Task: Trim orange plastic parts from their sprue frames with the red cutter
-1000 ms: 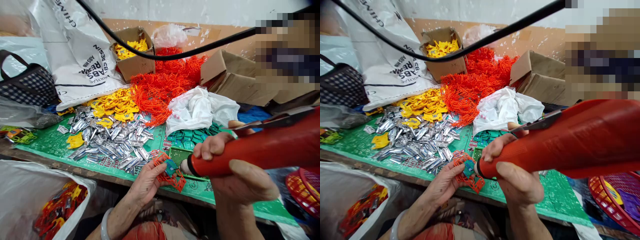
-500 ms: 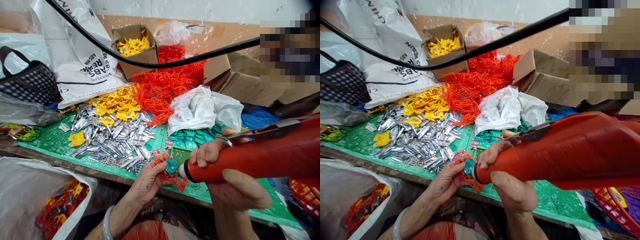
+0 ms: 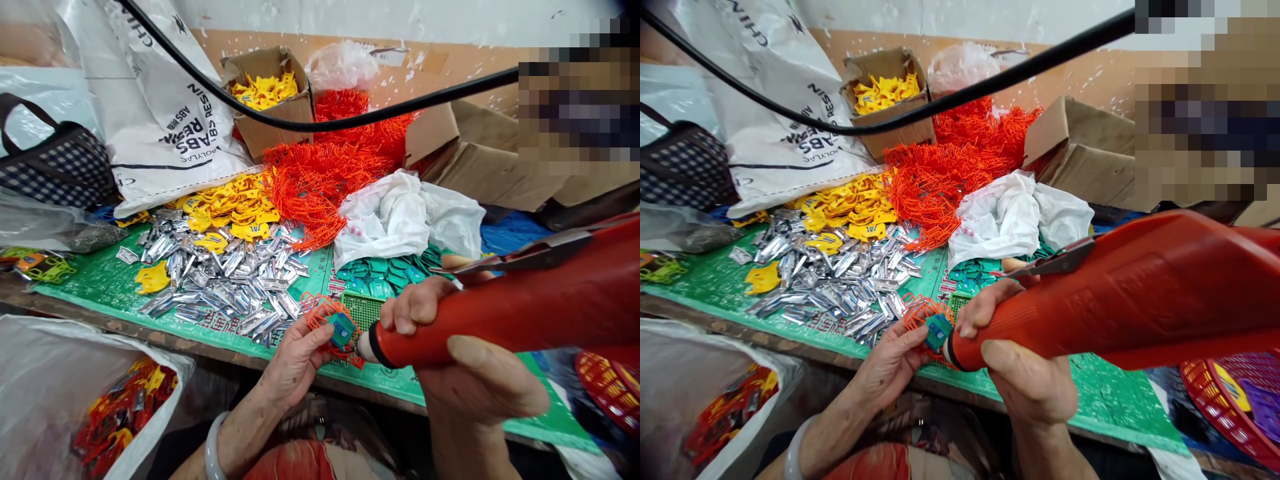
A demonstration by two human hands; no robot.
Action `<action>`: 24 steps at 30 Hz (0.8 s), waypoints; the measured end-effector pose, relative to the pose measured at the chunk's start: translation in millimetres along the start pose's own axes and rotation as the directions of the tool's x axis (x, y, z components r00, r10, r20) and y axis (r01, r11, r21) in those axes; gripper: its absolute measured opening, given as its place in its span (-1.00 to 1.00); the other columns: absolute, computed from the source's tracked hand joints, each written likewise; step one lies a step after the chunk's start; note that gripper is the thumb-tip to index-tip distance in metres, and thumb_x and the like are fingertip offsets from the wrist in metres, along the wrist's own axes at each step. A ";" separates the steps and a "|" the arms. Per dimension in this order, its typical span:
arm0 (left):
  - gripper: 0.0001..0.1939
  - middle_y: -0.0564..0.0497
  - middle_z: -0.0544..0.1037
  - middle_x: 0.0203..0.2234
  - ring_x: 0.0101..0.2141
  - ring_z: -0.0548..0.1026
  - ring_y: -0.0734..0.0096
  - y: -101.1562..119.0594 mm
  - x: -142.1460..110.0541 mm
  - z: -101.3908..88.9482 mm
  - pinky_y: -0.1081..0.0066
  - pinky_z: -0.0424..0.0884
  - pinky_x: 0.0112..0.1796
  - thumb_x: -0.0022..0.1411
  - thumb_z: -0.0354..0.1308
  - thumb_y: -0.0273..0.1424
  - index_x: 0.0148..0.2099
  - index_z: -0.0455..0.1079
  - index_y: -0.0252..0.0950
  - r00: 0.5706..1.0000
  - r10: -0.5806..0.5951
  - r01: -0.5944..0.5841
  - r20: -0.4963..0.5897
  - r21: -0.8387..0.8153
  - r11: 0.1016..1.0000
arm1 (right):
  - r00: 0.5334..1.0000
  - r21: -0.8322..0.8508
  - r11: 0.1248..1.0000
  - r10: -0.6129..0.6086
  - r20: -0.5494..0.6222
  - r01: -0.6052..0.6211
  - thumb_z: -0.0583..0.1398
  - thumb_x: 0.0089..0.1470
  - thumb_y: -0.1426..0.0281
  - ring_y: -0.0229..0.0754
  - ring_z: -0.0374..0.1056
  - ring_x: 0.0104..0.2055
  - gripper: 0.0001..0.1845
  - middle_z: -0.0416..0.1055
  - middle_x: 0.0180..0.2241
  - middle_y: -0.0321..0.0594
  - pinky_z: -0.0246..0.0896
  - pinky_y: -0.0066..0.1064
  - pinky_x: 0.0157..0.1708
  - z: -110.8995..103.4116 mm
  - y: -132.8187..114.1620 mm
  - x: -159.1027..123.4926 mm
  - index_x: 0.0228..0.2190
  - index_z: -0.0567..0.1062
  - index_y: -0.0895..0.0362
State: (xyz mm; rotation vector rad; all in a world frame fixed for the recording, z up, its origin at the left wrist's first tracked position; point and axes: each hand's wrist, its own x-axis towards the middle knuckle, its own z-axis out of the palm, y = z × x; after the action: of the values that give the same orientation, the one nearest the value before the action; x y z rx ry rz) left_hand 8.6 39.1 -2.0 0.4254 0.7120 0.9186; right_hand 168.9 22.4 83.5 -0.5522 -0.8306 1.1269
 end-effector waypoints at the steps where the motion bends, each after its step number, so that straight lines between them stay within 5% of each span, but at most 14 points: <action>1: -0.77 -0.01 0.66 -0.32 -0.38 0.57 0.38 -0.1 -0.7 0.9 0.37 0.57 -0.32 0.12 0.38 -0.42 -0.13 0.59 -0.29 1.000 0.012 -0.012 0.005 0.002 1.000 | 1.000 -0.012 1.000 0.001 -0.008 -0.002 0.36 -0.06 0.39 -0.23 0.36 -0.43 -0.54 0.44 -0.42 -0.34 0.38 -0.27 -0.34 0.1 -0.3 0.2 -0.08 0.44 -0.02; 24: -0.68 0.01 0.68 -0.29 -0.38 0.57 0.39 1.2 -5.7 8.3 0.40 0.55 -0.31 0.00 0.45 -0.40 -0.13 0.61 -0.24 0.998 0.053 -0.051 -0.035 0.041 0.998 | 0.999 -0.087 0.996 0.019 -0.025 -0.021 0.37 -0.12 0.32 -0.23 0.35 -0.47 -0.72 0.38 -0.46 -0.33 0.37 -0.30 -0.43 0.0 -1.8 5.3 -0.30 0.49 0.06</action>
State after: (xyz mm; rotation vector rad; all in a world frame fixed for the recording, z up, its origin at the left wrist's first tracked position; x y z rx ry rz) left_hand 11.6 34.7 6.7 0.4660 0.7562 0.9643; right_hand 170.9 26.8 86.4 -0.6471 -0.8579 1.1043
